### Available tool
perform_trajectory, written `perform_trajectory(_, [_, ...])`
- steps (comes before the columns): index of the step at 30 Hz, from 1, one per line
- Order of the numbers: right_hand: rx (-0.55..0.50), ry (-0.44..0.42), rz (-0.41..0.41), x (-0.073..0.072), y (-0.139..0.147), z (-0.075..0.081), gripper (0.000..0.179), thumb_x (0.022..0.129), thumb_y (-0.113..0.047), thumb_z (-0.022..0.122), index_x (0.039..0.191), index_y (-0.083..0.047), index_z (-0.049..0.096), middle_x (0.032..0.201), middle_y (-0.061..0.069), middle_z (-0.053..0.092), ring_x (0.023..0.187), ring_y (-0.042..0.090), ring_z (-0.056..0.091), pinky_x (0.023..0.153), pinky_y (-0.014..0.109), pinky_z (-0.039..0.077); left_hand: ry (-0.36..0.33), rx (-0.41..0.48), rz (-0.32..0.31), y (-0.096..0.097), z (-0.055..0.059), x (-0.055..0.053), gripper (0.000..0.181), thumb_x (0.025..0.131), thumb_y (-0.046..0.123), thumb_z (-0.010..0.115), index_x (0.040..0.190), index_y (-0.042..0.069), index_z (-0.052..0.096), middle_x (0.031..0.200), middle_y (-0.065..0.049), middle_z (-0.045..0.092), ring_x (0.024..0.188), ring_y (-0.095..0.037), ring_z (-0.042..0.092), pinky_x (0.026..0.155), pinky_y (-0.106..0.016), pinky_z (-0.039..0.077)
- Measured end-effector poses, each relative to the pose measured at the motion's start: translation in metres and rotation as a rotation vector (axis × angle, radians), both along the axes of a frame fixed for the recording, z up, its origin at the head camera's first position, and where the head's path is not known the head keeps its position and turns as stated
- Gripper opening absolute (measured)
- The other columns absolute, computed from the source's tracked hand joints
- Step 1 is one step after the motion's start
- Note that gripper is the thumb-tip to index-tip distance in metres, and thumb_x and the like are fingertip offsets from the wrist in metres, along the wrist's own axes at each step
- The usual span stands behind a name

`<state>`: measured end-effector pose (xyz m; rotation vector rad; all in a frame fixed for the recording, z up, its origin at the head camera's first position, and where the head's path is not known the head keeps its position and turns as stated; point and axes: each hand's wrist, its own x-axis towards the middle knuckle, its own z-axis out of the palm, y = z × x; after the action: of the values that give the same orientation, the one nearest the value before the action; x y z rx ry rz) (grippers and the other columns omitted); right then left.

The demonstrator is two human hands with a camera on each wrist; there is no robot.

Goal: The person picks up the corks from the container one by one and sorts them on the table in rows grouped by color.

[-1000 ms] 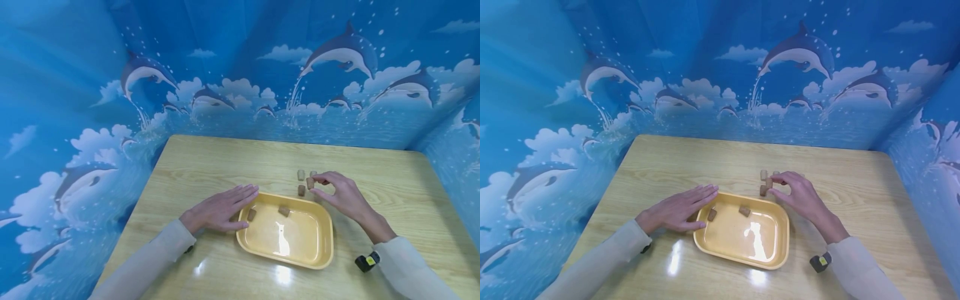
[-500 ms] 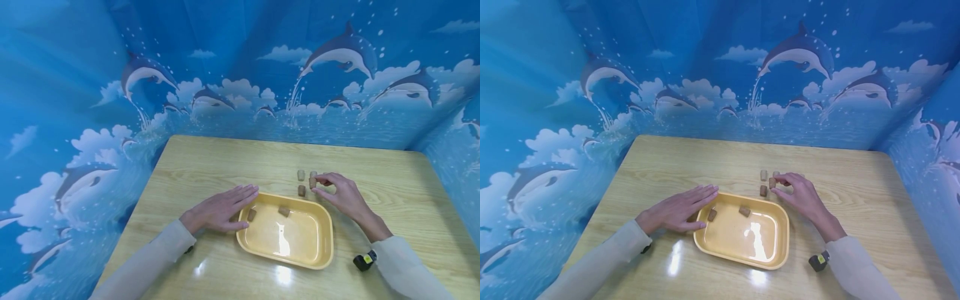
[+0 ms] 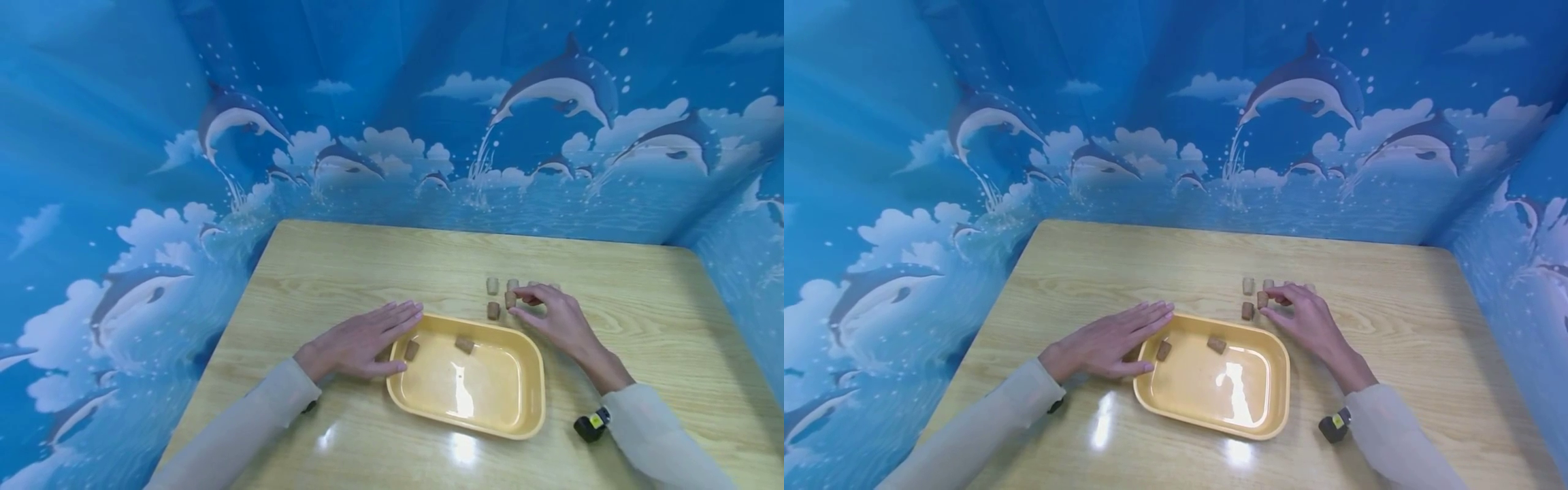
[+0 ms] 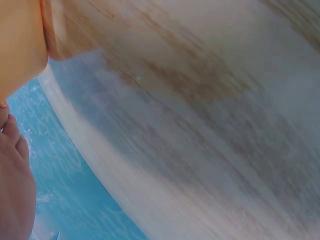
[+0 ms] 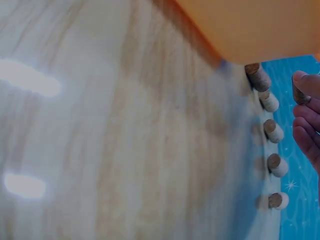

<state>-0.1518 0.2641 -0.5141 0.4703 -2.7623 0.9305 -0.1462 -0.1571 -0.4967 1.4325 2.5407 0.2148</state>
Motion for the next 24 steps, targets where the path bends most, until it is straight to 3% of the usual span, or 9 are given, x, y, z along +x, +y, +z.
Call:
perform_trajectory(7, [0.024, -0.072, -0.027, 0.002, 0.004, -0.009, 0.042, 0.095, -0.024, 0.087, 0.128, -0.001, 0.076, 0.115, 0.020, 0.079, 0.103, 0.039, 0.076, 0.093, 0.064, 0.063, -0.004, 0.002, 0.004, 0.000, 0.000, 0.000, 0.092, 0.110, 0.069, 0.038, 0.177, 0.020, -0.001, 0.185, 0.004, -0.006, 0.172, -0.016, 0.000, 0.141, -0.035, 0.010])
perform_trajectory(24, [0.053, -0.097, -0.029, 0.002, 0.012, -0.024, 0.045, 0.096, -0.029, 0.086, 0.131, -0.003, 0.076, 0.124, 0.022, 0.078, 0.110, 0.041, 0.076, 0.101, 0.066, 0.059, 0.005, 0.012, -0.007, 0.000, -0.001, -0.001, 0.091, 0.111, 0.068, 0.038, 0.177, 0.019, -0.002, 0.185, 0.002, -0.004, 0.172, -0.017, 0.002, 0.141, -0.036, 0.011])
